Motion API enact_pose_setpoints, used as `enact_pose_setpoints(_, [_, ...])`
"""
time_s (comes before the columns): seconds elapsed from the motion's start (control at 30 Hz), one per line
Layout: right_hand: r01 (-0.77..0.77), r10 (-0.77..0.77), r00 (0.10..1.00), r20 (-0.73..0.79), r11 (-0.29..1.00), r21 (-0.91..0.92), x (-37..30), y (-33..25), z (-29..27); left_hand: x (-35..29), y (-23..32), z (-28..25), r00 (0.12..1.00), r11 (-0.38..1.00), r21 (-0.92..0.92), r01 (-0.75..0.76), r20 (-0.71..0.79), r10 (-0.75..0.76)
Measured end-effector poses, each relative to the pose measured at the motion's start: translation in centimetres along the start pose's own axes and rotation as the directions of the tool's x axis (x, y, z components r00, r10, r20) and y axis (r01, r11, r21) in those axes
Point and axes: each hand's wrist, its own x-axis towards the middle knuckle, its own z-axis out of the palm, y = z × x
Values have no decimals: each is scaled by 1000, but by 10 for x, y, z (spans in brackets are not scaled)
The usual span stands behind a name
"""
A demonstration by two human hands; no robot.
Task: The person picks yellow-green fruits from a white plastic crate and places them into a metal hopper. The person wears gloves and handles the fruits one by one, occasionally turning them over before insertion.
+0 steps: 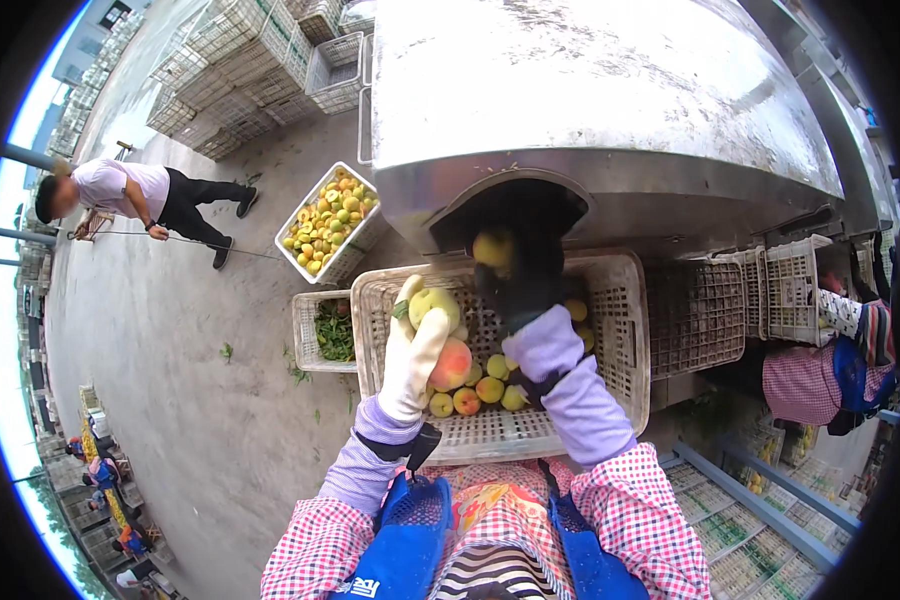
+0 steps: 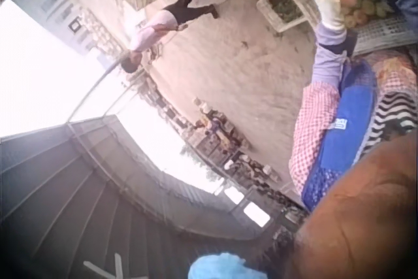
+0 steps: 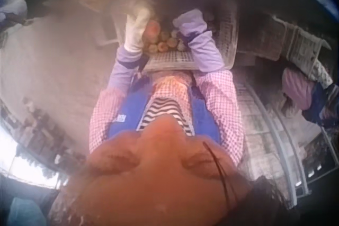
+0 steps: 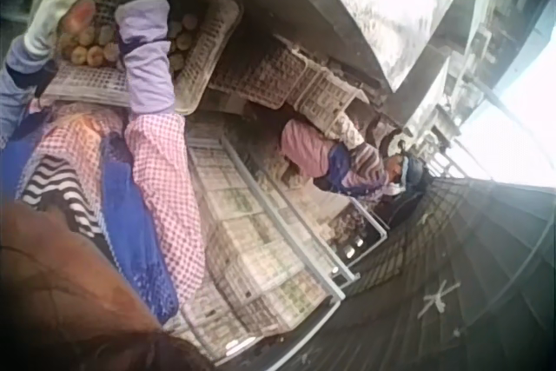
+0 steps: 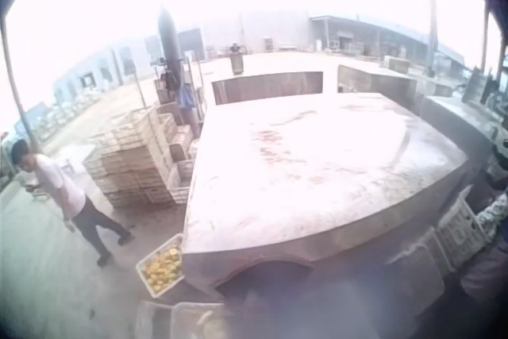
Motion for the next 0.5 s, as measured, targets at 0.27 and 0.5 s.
enact_pose_setpoints(0.27, [-264, 131, 883, 450, 932, 247, 53, -11, -37, -1, 3, -12, 911, 842, -394, 367, 337, -239])
enact_pose_setpoints(0.5, [-399, 141, 854, 501, 795, 457, -33, -55, -94, -4, 6, 20, 976, 997, -64, -43, 212, 56])
